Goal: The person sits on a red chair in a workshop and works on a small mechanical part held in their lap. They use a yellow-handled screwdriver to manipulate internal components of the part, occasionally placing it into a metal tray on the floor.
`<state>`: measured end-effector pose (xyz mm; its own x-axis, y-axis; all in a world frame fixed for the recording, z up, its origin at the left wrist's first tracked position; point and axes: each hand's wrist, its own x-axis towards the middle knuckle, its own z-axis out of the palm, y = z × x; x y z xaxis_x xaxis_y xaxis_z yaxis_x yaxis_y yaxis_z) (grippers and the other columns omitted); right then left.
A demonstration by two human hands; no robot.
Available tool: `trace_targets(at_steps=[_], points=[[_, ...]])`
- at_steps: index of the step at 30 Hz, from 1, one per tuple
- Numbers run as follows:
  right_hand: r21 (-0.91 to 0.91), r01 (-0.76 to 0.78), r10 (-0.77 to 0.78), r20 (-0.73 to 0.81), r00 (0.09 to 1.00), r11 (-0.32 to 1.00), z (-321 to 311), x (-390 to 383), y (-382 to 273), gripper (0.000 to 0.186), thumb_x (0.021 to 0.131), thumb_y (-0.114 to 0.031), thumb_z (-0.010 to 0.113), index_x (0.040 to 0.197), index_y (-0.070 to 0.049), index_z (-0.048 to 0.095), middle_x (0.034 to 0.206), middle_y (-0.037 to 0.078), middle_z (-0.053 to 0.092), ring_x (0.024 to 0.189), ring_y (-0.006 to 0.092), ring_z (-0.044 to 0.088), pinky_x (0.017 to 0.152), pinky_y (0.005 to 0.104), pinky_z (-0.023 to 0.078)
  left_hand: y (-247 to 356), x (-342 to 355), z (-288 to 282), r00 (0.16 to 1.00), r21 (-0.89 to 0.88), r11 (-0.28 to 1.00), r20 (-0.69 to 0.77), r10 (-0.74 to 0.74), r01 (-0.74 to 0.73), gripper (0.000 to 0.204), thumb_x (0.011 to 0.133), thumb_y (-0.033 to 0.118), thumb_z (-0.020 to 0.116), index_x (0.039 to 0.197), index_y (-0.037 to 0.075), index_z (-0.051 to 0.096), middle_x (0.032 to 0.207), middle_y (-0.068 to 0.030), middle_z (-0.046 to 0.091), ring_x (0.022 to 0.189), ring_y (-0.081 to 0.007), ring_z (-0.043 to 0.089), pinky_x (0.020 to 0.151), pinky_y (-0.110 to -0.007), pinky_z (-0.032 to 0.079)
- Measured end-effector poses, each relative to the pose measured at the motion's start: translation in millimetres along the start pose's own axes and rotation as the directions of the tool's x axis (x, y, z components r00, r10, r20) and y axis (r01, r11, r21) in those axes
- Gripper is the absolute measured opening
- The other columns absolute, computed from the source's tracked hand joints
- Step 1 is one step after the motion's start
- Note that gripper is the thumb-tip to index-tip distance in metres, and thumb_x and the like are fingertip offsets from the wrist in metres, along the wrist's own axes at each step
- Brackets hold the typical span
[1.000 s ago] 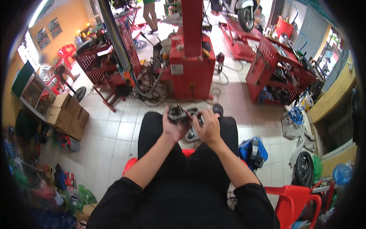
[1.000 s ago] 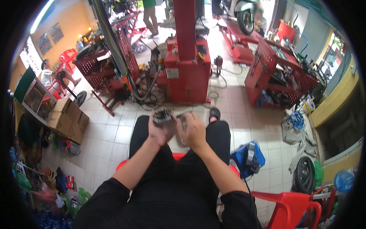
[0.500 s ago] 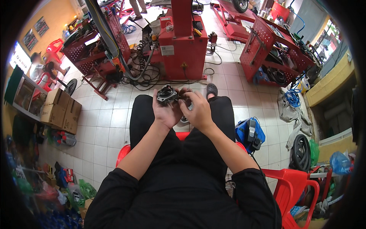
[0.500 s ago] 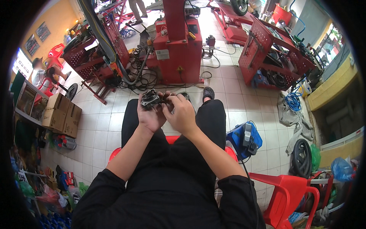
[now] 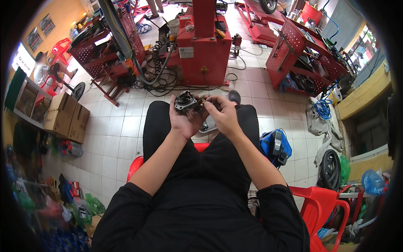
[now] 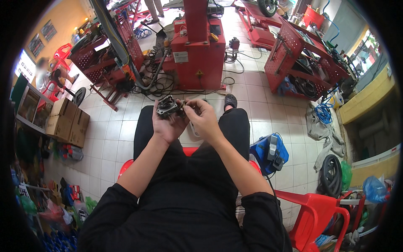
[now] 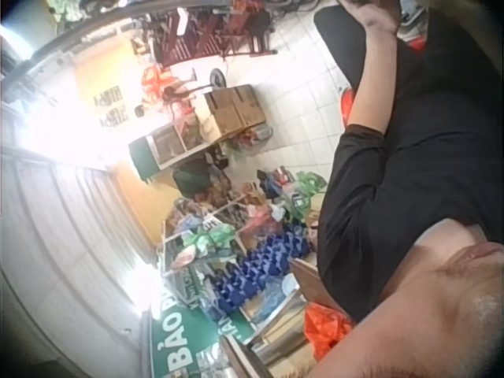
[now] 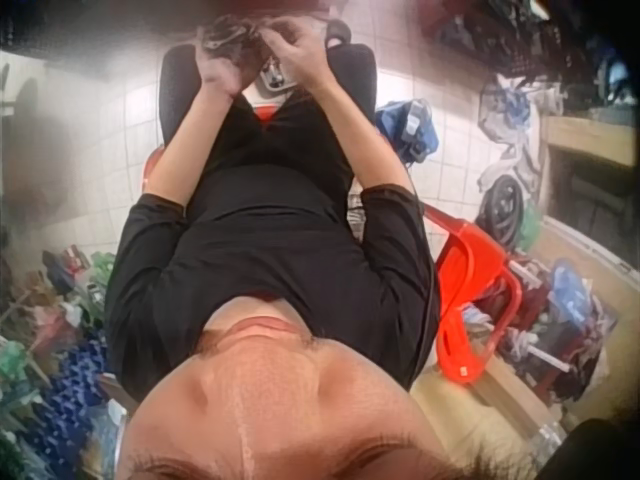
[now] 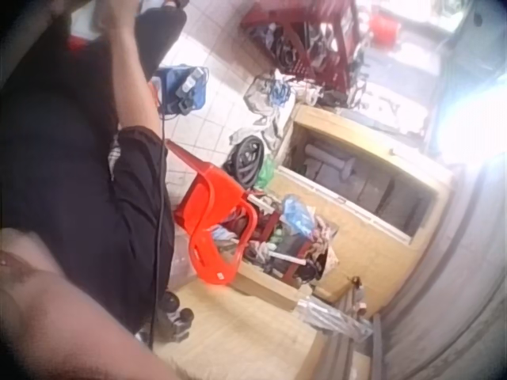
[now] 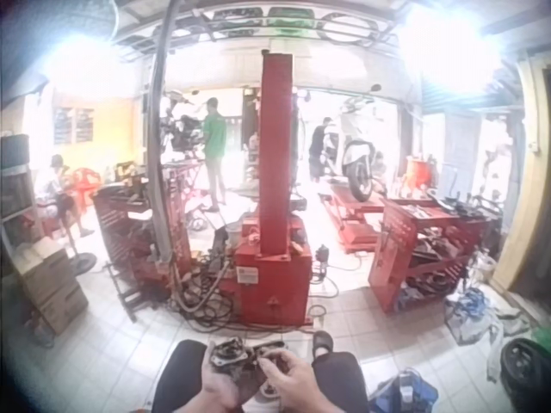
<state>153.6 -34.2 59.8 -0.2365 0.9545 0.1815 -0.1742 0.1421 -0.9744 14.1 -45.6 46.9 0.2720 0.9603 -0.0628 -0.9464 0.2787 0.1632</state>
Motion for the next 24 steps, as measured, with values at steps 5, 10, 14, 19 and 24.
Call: trace_targets(at_steps=[5, 10, 14, 19, 24], points=[[0.187, -0.006, -0.006, 0.067, 0.998, 0.982, -16, 7, -25, 0.010, 0.087, -0.008, 0.057, 0.093, 0.000, 0.058, 0.075, -0.003, 0.053, 0.064, 0.0024, 0.046, 0.058, 0.0181, 0.037, 5, -2, -9, 0.997, 0.061, 0.997, 0.054, -0.046, 0.043, 0.064, 0.085, 0.063, 0.041, 0.099, 0.002, 0.055, 0.084, -0.0066, 0.052, 0.076, -0.0204, 0.050, 0.072, -0.034, 0.042], [0.384, -0.145, 0.109, 0.113, 0.988, 0.912, -21, 2, -55, 0.010, 0.088, -0.009, 0.052, 0.088, 0.000, 0.056, 0.066, -0.004, 0.045, 0.056, 0.0039, 0.039, 0.053, 0.0201, 0.032, 2, -7, -2, 0.997, 0.133, 0.991, 0.059, -0.044, 0.036, 0.070, 0.085, 0.065, 0.040, 0.103, -0.002, 0.053, 0.080, -0.0045, 0.045, 0.068, -0.0170, 0.044, 0.064, -0.030, 0.038], [0.326, -0.263, 0.217, 0.173, 0.961, 0.908, -9, -5, -63, 0.009, 0.088, -0.010, 0.053, 0.086, -0.001, 0.056, 0.065, -0.004, 0.045, 0.055, 0.0037, 0.038, 0.053, 0.0198, 0.031, 1, -10, -2, 0.995, 0.237, 0.970, 0.071, -0.064, 0.046, 0.070, 0.086, 0.065, 0.038, 0.102, -0.001, 0.056, 0.083, -0.0069, 0.053, 0.067, -0.0182, 0.047, 0.063, -0.031, 0.041], [0.225, -0.388, 0.337, 0.234, 0.912, 0.894, 1, -9, -53, 0.011, 0.089, -0.012, 0.054, 0.082, -0.004, 0.054, 0.061, -0.004, 0.044, 0.051, 0.0042, 0.036, 0.049, 0.0194, 0.029, -10, -17, -6, 0.997, 0.289, 0.957, -0.078, 0.011, 0.013, 0.062, 0.089, 0.058, 0.036, 0.102, 0.002, 0.058, 0.085, -0.0063, 0.062, 0.071, -0.0179, 0.056, 0.063, -0.034, 0.044], [0.175, -0.430, 0.401, 0.181, 0.898, 0.886, 5, -12, -56, 0.014, 0.088, -0.014, 0.059, 0.079, -0.004, 0.058, 0.060, -0.005, 0.046, 0.050, 0.0025, 0.035, 0.047, 0.0192, 0.027, -15, -15, -17, 0.983, 0.523, 0.833, 0.089, 0.158, -0.181, 0.057, 0.090, 0.054, 0.036, 0.105, 0.003, 0.058, 0.088, -0.0069, 0.063, 0.073, -0.0174, 0.059, 0.063, -0.031, 0.048]])
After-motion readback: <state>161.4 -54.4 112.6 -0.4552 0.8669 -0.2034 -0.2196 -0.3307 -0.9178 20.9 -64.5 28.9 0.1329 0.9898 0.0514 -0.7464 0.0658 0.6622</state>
